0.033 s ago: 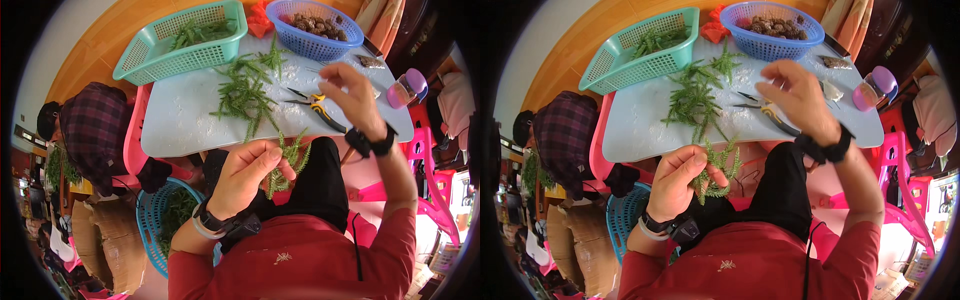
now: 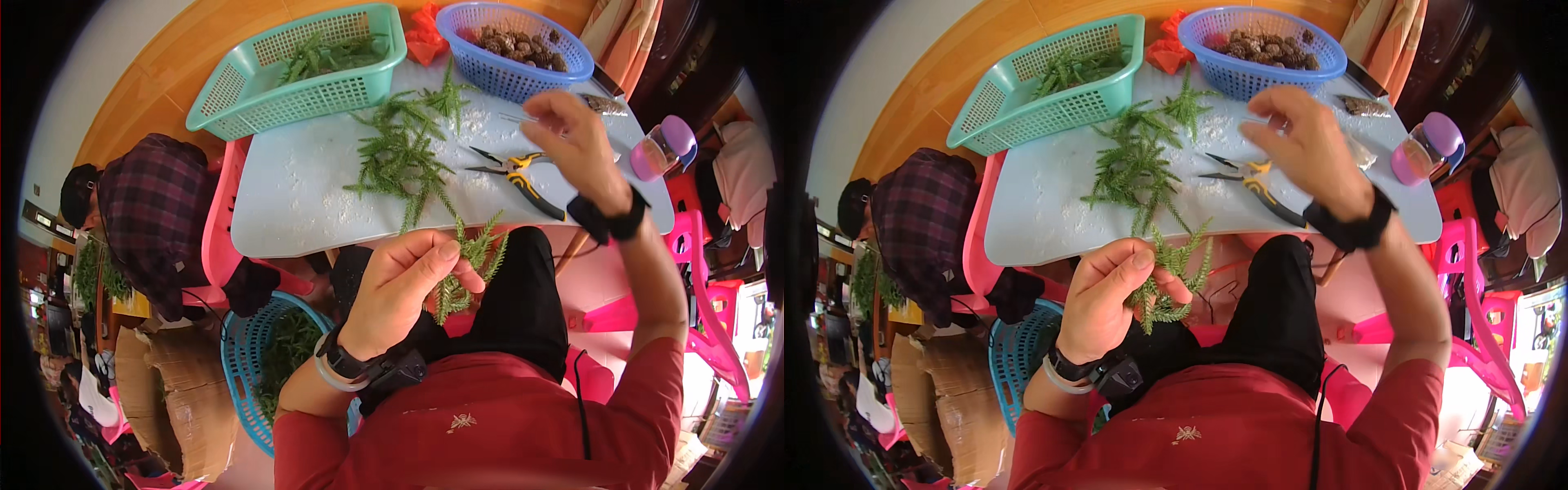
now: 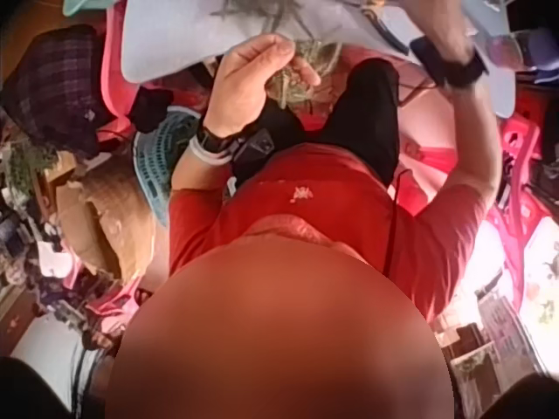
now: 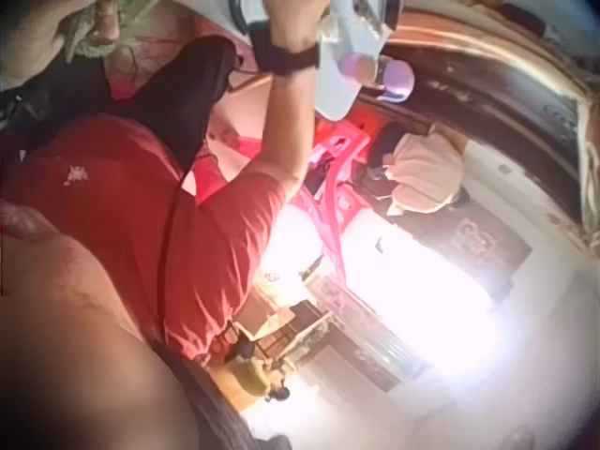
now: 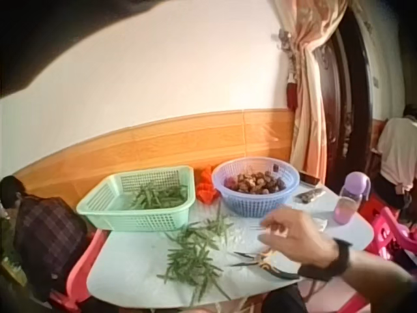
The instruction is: Assembling decorative foliage by attaching small pinecones to green sprigs using pliers.
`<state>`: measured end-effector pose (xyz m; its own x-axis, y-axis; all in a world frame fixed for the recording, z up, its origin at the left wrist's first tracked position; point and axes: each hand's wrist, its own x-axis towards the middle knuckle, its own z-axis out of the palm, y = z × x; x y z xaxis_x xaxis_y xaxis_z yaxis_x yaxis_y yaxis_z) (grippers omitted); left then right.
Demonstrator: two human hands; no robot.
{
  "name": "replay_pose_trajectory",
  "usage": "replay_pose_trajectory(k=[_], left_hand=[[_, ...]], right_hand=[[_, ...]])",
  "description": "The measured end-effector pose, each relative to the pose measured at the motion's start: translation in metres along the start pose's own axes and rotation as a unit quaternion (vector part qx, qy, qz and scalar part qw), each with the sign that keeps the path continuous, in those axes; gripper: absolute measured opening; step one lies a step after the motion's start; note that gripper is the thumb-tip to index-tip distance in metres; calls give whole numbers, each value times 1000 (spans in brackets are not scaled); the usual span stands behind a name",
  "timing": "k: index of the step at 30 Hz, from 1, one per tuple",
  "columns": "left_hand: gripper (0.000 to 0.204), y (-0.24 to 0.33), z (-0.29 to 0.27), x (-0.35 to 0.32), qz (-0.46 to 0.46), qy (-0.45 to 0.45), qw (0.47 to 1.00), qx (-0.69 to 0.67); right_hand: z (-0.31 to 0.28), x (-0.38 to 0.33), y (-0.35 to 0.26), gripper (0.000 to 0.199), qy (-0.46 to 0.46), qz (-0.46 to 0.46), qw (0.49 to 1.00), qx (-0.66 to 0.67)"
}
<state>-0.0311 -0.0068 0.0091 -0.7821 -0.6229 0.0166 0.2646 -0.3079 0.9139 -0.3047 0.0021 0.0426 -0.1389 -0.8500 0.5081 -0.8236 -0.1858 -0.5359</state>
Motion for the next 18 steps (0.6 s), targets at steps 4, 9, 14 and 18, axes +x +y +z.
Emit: replay_pose_trajectory(k=[4,9,14,18], left_hand=[[25,3,-2,-5,-10,27,1000,9],[24,16,-5,-8,-26,34,999,21],[22,11,-4,-5,35,31,999,1],[14,-4,-9,3,136,27,989,44]], right_hand=[[-12,69,49,25,-2,-76,986,-150],[-13,120,98,33,-97,77,957,-261],[-13,132,145,22,-222,-198,886,-356],[-15,145,150,23,-318,-222,854,-348]])
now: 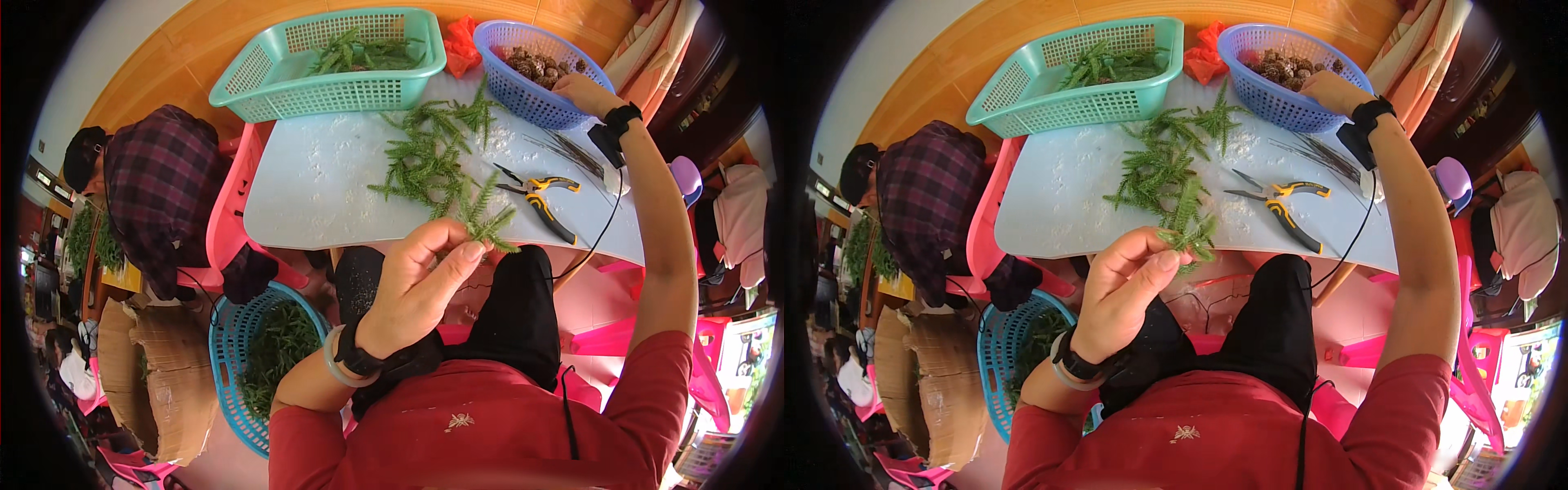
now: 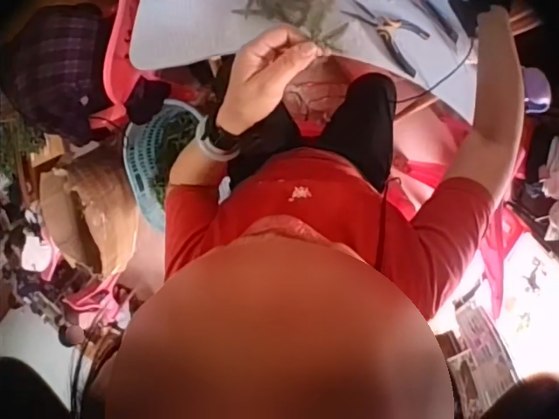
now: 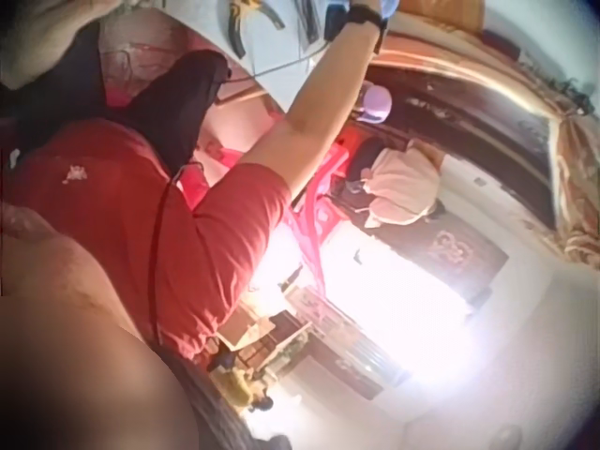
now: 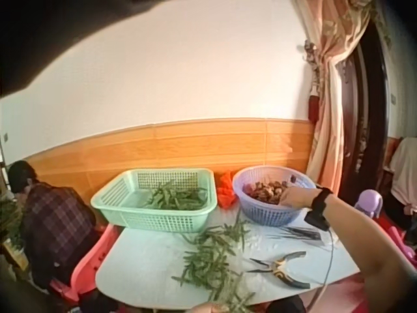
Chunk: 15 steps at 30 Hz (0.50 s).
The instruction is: Assembling decorative foliage by attaching small pinecones to green sprigs using pliers.
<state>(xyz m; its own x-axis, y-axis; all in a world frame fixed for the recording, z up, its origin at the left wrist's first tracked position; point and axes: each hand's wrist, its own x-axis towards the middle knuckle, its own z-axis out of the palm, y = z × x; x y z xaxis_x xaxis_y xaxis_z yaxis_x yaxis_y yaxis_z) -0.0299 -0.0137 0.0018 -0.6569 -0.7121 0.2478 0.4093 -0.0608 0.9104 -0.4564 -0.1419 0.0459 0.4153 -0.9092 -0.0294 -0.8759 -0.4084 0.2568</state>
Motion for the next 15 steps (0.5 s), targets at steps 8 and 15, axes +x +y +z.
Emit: replay_pose_trajectory(k=[8,15], left_hand=[[15,3,3,0,-30,46,998,-13],[16,6,5,3,-29,66,997,-36]], right_hand=[[-8,-1,-9,19,21,212,935,284],[-14,-1,-18,12,24,283,901,327]])
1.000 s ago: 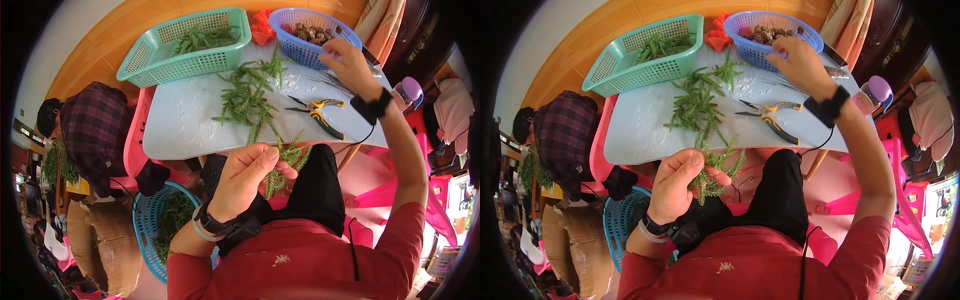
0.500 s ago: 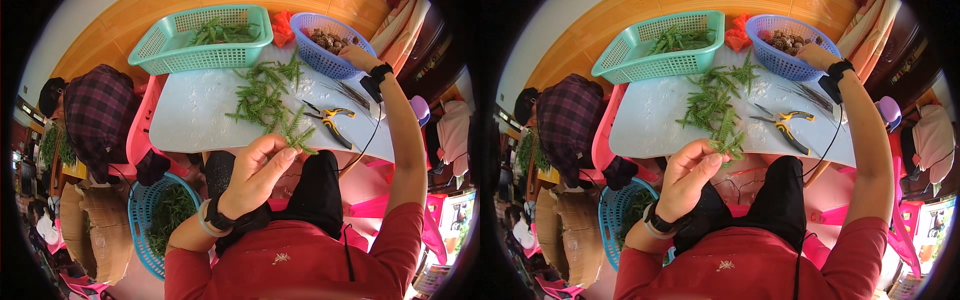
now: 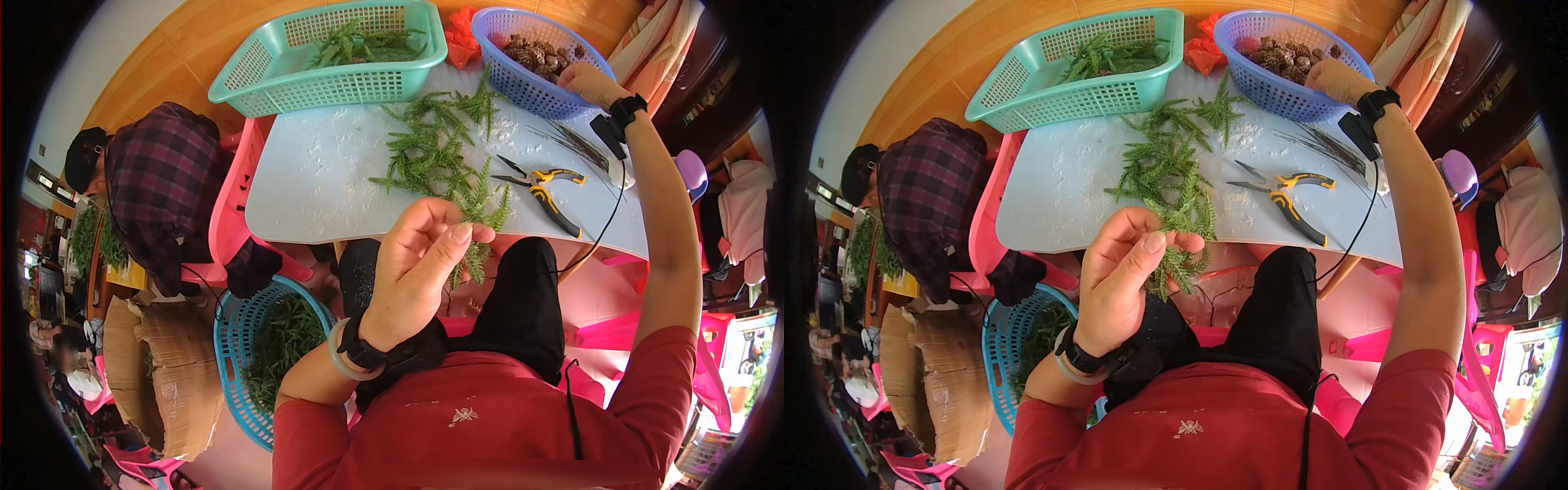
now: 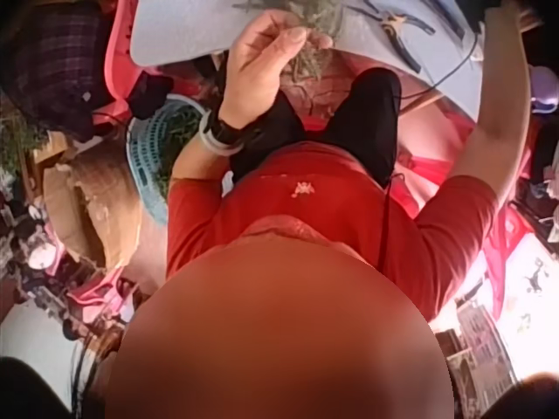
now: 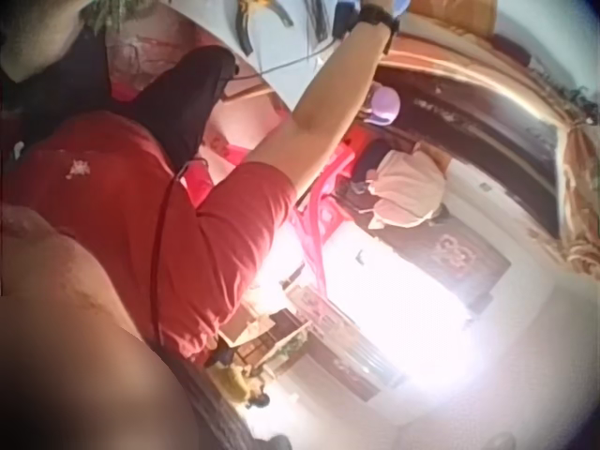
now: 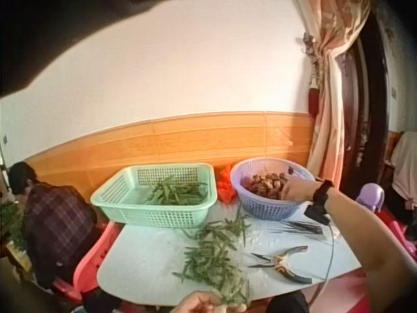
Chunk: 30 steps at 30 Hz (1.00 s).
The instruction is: Assembling decorative foliage by attaching small pinecones to green sprigs using pliers.
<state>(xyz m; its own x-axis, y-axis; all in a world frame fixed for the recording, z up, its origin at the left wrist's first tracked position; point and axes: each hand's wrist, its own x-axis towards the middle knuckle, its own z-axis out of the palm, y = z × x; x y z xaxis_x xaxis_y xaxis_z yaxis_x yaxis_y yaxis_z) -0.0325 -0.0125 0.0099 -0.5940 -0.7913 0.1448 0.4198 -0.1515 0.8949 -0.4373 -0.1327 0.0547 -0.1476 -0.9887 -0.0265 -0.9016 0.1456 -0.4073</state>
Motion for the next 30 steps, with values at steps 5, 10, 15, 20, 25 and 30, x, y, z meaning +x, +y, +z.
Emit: replay_pose_trajectory(k=[5,10,15,20,25,30], left_hand=[[16,1,-1,-2,22,5,1000,-3],[17,8,1,-8,26,9,1000,7],[16,19,4,-12,55,19,998,-4],[15,20,-1,-11,134,34,990,-26],[14,23,3,-15,117,35,992,-37],[13,21,5,-12,116,25,992,-44]], right_hand=[[1,5,7,21,5,-2,999,-53],[4,15,-5,16,-71,10,997,-13],[-1,23,8,11,-64,-12,997,-37],[-3,27,-3,7,-29,-27,993,-115],[-5,20,-12,16,40,-50,973,-223],[-13,18,9,13,91,-63,972,-205]])
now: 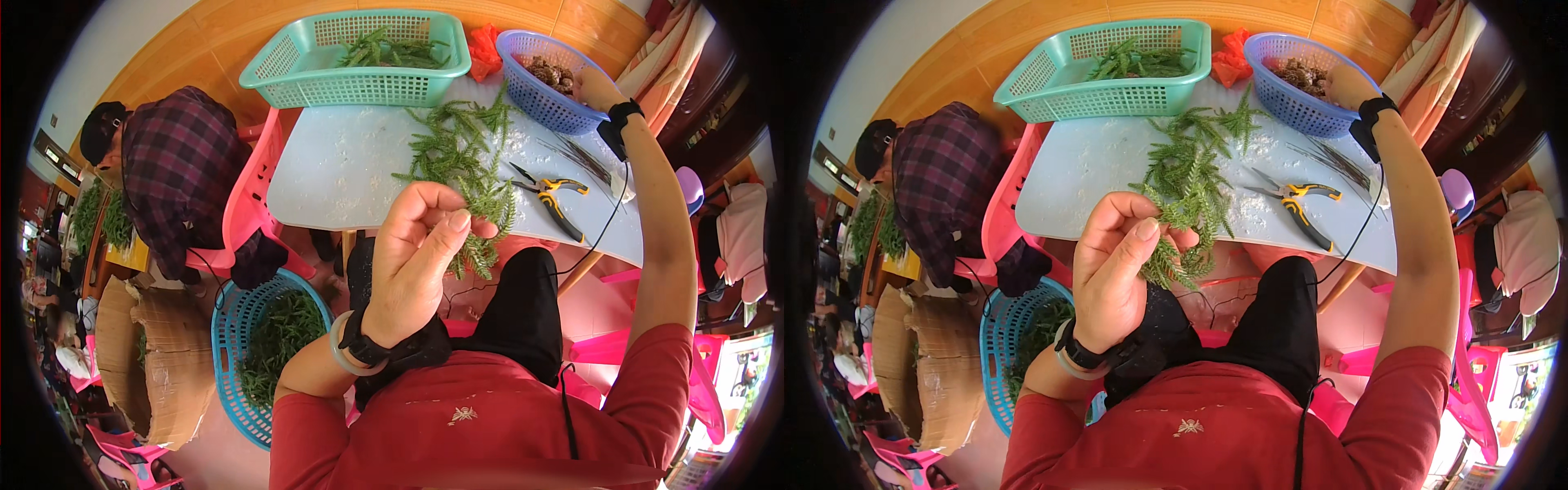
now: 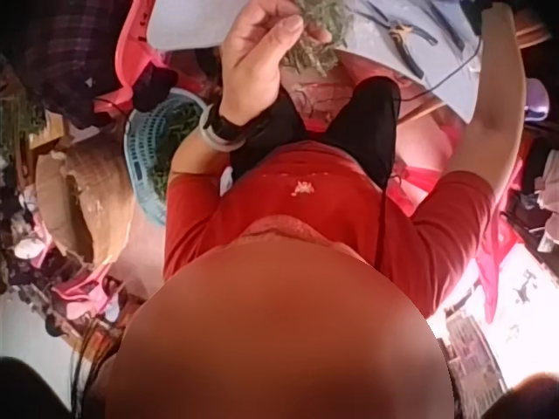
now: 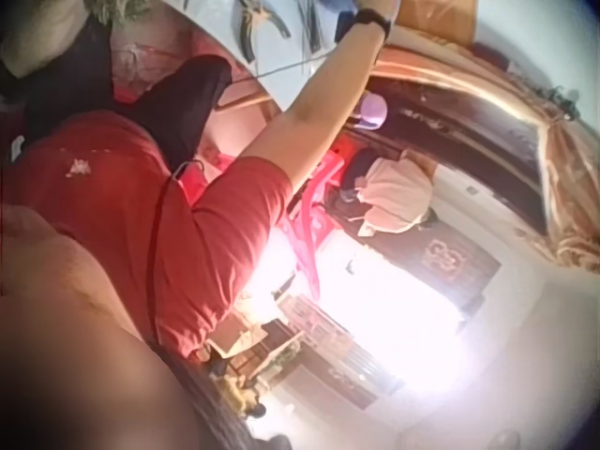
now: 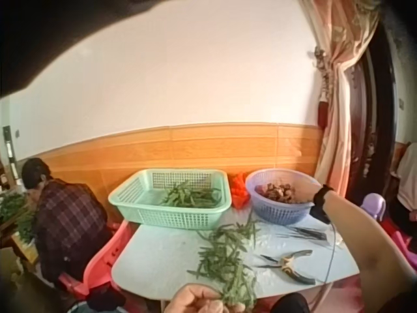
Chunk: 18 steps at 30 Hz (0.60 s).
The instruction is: Assembling decorative foliage by attaching small pinecones to green sprigs using pliers.
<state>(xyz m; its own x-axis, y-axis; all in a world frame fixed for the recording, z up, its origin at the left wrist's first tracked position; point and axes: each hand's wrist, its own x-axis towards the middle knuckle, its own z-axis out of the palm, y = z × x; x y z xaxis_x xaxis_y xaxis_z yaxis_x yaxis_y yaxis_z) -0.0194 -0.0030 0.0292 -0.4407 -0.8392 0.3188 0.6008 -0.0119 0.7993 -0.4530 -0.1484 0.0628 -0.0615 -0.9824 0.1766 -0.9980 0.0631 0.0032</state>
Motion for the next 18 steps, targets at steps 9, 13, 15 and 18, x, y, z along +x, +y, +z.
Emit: replay_pose_trajectory(k=[9,13,15,18], left_hand=[[13,-7,-1,-1,-13,5,999,31],[13,-15,-3,1,-19,-1,998,56],[13,-18,-4,2,-13,-4,997,70],[13,-19,-4,2,-19,-2,996,82]], right_hand=[[-35,-22,-10,16,31,121,956,265],[-51,-26,2,25,61,132,948,283],[-54,-28,1,19,91,144,929,330],[-55,-29,-4,16,77,140,909,385]])
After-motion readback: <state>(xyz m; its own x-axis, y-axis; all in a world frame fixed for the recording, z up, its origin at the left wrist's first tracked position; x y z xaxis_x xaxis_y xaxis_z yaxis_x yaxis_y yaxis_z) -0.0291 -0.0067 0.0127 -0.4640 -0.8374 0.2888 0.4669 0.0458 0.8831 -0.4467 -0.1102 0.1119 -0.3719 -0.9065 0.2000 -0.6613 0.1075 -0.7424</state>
